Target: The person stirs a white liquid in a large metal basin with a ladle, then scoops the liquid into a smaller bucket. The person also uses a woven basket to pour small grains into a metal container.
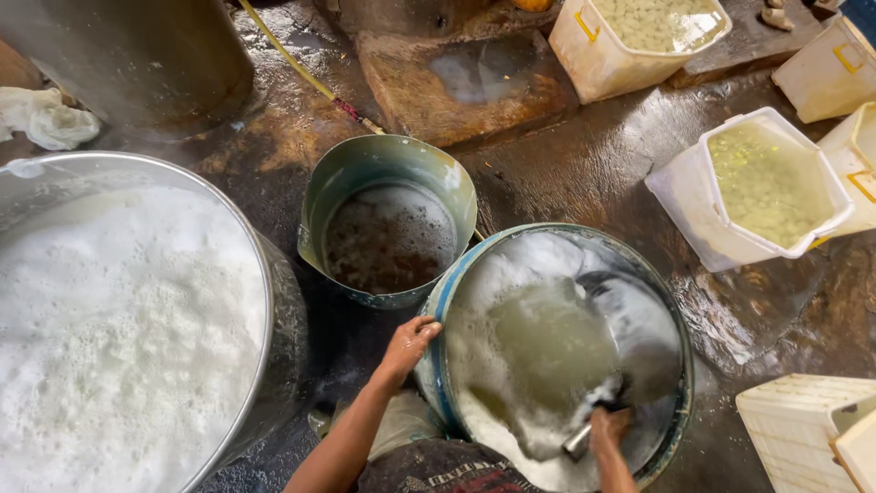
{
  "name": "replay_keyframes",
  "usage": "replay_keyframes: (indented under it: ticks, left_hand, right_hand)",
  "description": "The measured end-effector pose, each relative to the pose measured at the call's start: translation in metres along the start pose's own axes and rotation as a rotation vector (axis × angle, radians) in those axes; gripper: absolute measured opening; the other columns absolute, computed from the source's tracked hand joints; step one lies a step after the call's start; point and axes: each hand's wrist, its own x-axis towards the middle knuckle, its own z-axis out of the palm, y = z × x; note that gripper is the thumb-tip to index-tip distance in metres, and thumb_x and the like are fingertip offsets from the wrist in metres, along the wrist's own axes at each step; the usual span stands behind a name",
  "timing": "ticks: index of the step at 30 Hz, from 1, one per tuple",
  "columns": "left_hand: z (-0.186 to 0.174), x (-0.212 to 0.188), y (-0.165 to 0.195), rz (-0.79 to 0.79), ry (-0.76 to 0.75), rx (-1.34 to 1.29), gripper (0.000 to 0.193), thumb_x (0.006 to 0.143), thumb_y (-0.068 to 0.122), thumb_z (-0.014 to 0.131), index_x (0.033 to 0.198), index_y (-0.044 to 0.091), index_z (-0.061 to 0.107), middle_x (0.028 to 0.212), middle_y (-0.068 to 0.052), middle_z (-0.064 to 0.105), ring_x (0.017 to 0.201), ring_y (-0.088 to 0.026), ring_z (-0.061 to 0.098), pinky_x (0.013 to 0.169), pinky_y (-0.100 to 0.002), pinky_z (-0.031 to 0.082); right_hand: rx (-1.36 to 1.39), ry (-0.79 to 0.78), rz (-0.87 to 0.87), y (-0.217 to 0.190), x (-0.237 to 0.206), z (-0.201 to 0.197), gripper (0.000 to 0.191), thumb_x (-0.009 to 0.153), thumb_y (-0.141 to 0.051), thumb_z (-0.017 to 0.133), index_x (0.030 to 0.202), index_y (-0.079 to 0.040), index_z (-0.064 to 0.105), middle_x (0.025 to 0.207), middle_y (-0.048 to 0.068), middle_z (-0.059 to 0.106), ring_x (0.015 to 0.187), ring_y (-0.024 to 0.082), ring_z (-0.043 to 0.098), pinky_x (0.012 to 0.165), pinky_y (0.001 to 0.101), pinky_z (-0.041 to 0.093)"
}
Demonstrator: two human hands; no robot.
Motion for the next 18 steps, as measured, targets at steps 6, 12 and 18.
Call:
replay_keyframes:
  ticks: [6, 12, 18]
  left_hand:
    - [-0.017, 0.009, -0.001, -0.01, 0.081, -0.003, 0.05, 0.093, 0.036, 0.064, 0.13, 0.002, 0.067, 0.119, -0.017, 0.076, 0.11, -0.028, 0.07, 0.092, -0.038, 0.054]
    - [-0.074, -0.027, -0.017, 0.088, 0.358, 0.158, 0.052, 0.091, 0.036, 0.067, 0.13, 0.002, 0.066, 0.118, -0.015, 0.075, 0.109, -0.025, 0.072, 0.094, -0.035, 0.053]
    - [-0.167, -0.089, -0.084, -0.017, 0.678, 0.222, 0.052, 0.09, 0.039, 0.066, 0.127, 0.003, 0.067, 0.11, -0.018, 0.077, 0.106, -0.033, 0.073, 0.094, -0.042, 0.054]
  right_hand:
    - [0.63, -0.949, 0.527, -0.02, 0.007, 0.031, 0.025, 0.089, -0.015, 0.066, 0.098, 0.008, 0.064, 0.074, 0.015, 0.064, 0.059, 0.026, 0.058, 0.051, 0.0401, 0.049]
    - [0.634, -1.236, 0.492, -0.029, 0.028, 0.006, 0.014, 0.091, -0.012, 0.067, 0.086, 0.001, 0.062, 0.067, 0.011, 0.062, 0.05, 0.019, 0.057, 0.046, 0.0353, 0.049]
    - [0.29, -1.418, 0.49, -0.069, 0.054, -0.01, 0.023, 0.09, -0.024, 0.066, 0.08, -0.004, 0.059, 0.058, 0.004, 0.053, 0.042, 0.018, 0.052, 0.04, 0.0331, 0.045]
